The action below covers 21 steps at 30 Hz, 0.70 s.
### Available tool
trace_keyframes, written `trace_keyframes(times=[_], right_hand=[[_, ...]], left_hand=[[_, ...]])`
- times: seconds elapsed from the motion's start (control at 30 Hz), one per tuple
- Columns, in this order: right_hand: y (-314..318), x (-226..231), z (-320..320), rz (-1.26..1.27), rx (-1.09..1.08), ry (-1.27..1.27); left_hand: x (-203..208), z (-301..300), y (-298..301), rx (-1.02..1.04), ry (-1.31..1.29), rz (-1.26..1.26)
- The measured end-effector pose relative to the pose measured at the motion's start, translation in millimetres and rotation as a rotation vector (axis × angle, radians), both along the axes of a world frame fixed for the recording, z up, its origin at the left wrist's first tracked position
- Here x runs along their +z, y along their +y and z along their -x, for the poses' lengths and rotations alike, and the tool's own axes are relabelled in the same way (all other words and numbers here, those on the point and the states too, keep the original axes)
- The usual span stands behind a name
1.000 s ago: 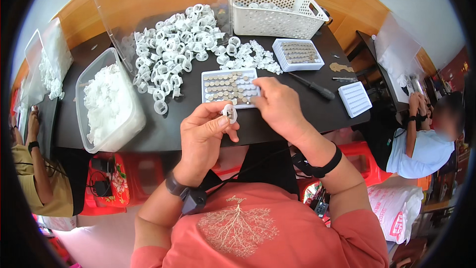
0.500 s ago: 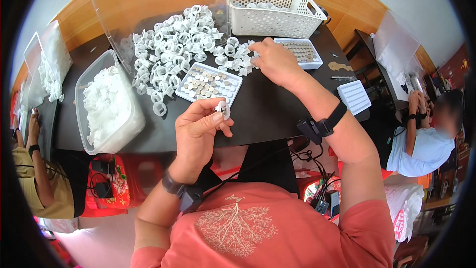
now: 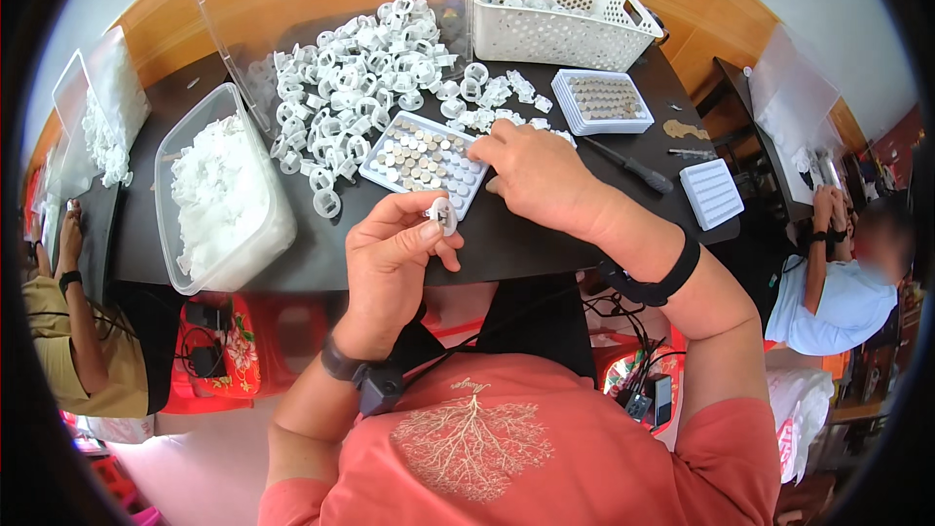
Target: Assembling small plastic housings with internal components and metal pins manually.
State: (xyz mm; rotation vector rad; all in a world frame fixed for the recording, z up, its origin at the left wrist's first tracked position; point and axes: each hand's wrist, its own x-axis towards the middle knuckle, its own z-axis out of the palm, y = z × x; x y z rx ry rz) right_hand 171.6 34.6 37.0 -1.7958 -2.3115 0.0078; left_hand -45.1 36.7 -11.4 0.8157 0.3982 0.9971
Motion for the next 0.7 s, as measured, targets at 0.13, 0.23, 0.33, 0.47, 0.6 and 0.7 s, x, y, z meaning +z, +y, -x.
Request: trace_keyframes(times=[0.13,0.23,0.33,0.47,0.6,0.7], right_hand=[[-16,-3,6,0.004,0.031,0.049],[-33,-4,11,-0.01,0.042,0.116],[-48,-6,15,-0.055,0.09,0.201],[-47,-3,6,0.009,0.106,0.402],[4,-13,-47,-0.192,-0.124,0.276],[32,-12,-60,-0.061,-0.17,0.245]], left_hand=[[-1,4,1,0.039,0.045,-0.043],[4,7,-1,0.07,0.037,0.004],[8,11,-3,0.099,0.101,-0.081],[16,8,-7,0.083,0.099,-0.16],[9,-1,-2,0.055,0.095,-0.134],[6,-5,-2,0.033,0.083,-0.123]])
